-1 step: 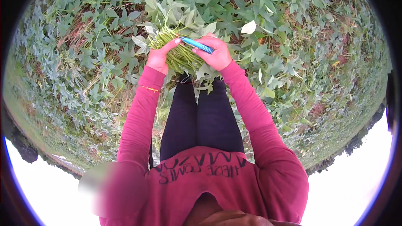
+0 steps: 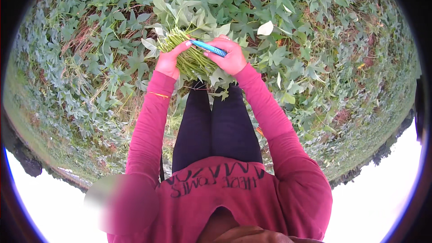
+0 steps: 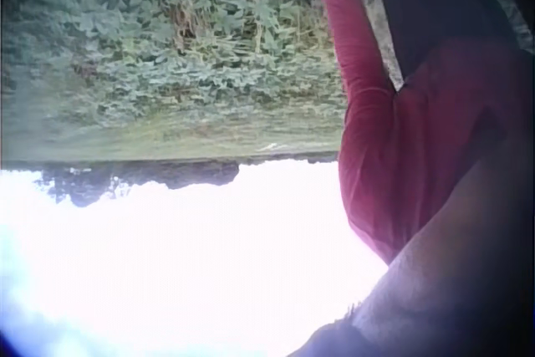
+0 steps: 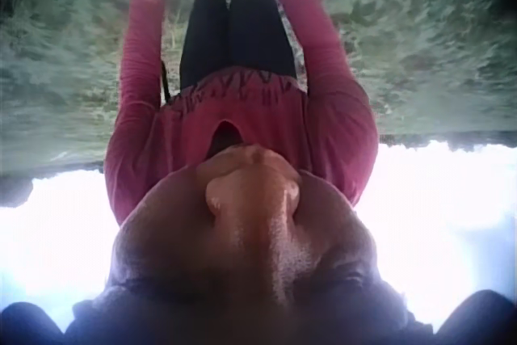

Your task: The person harvests bunches of leafy stems by hand and using a tool to cut additional stems from a field.

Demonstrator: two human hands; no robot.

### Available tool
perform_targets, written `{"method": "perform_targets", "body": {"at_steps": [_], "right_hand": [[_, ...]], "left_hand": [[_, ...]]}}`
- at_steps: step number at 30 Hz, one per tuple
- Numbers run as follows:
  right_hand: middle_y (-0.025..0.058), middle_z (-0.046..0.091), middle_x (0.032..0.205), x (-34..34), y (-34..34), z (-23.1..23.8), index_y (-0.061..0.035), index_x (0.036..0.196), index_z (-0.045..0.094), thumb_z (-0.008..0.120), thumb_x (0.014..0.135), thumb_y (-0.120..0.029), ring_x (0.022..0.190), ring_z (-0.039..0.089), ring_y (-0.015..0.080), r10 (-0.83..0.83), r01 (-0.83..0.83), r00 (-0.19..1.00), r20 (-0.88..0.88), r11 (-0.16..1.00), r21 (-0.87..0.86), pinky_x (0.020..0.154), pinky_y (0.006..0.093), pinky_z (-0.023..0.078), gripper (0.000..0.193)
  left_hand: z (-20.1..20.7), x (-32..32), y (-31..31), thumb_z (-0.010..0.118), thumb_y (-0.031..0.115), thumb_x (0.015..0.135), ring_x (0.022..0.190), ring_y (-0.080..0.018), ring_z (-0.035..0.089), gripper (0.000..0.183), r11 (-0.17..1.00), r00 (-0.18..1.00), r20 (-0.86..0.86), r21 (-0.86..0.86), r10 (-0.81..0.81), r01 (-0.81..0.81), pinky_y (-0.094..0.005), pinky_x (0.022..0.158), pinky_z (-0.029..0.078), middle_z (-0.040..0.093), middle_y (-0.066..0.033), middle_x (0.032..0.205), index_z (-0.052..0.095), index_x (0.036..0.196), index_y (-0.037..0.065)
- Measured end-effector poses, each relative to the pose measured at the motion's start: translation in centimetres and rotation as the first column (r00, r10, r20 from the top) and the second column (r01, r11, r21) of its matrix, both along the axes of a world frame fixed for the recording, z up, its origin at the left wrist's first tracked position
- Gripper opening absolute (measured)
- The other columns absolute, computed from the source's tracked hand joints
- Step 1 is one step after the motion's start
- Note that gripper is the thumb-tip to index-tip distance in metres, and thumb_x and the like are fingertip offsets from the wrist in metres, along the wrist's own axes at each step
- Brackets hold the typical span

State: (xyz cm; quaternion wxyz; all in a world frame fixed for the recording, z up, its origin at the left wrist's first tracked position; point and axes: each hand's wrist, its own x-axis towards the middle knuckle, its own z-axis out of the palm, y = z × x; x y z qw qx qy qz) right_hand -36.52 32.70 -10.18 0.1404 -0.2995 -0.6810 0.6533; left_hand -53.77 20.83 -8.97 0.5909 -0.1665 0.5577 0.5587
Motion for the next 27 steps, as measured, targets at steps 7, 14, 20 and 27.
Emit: {"method": "perform_targets", "body": {"at_steps": [7, 14, 20, 27], "right_hand": [[0.0057, 0.068, 0.086, -5.1, 1.4, -0.7, -0.0038, 0.114, 0.066, 0.07, 0.087, -0.006, 0.071, 0.06, 0.0141, -0.013, -0.034, 0.994, -0.108, 0.907, -0.419, 0.069, 0.0272, 0.05, 0.027], [0.0095, 0.066, 0.111, -12.6, 14.9, -15.5, -0.015, 0.107, 0.073, 0.073, 0.084, -0.015, 0.1, 0.064, 0.0225, -0.228, 0.205, 0.973, -0.022, 0.821, 0.533, 0.085, 0.0394, 0.052, 0.023], [0.0143, 0.067, 0.11, -17.8, 20.9, -27.5, -0.0129, 0.11, 0.071, 0.078, 0.076, -0.03, 0.105, 0.062, 0.0327, 0.227, -0.413, 0.831, 0.508, 0.863, 0.29, 0.094, 0.0428, 0.048, 0.039], [0.0152, 0.067, 0.093, -2.8, 3.3, -19.2, -0.0052, 0.093, 0.071, 0.069, 0.076, -0.005, 0.091, 0.061, 0.0353, 0.116, -0.288, 0.9, 0.419, 0.88, 0.376, 0.089, 0.0411, 0.049, 0.017]], "left_hand": [[4.1, -6.0, -3.6, 0.074, 0.0, 0.079, 0.096, -0.0187, 0.067, 0.032, 0.997, 0.955, -0.288, -0.059, -0.068, 0.053, -0.0335, 0.089, 0.052, 0.07, -0.0083, 0.1, 0.065, 0.11, 0.001], [4.7, -3.0, -18.8, 0.08, 0.006, 0.078, 0.094, -0.0176, 0.069, 0.039, 0.769, 0.859, -0.167, -0.549, -0.484, 0.327, -0.0317, 0.085, 0.054, 0.071, -0.0119, 0.105, 0.062, 0.11, -0.008], [-1.2, 8.1, -18.2, 0.077, -0.003, 0.076, 0.096, -0.0182, 0.069, 0.047, 0.905, 0.932, 0.166, -0.233, -0.323, 0.355, -0.0322, 0.09, 0.054, 0.071, -0.0132, 0.105, 0.057, 0.118, -0.01], [-1.6, 6.4, -20.1, 0.081, 0.005, 0.076, 0.091, -0.0158, 0.07, 0.043, 0.872, 0.954, 0.107, -0.387, -0.28, 0.299, -0.0283, 0.092, 0.052, 0.073, -0.0117, 0.099, 0.063, 0.113, -0.009]]}}
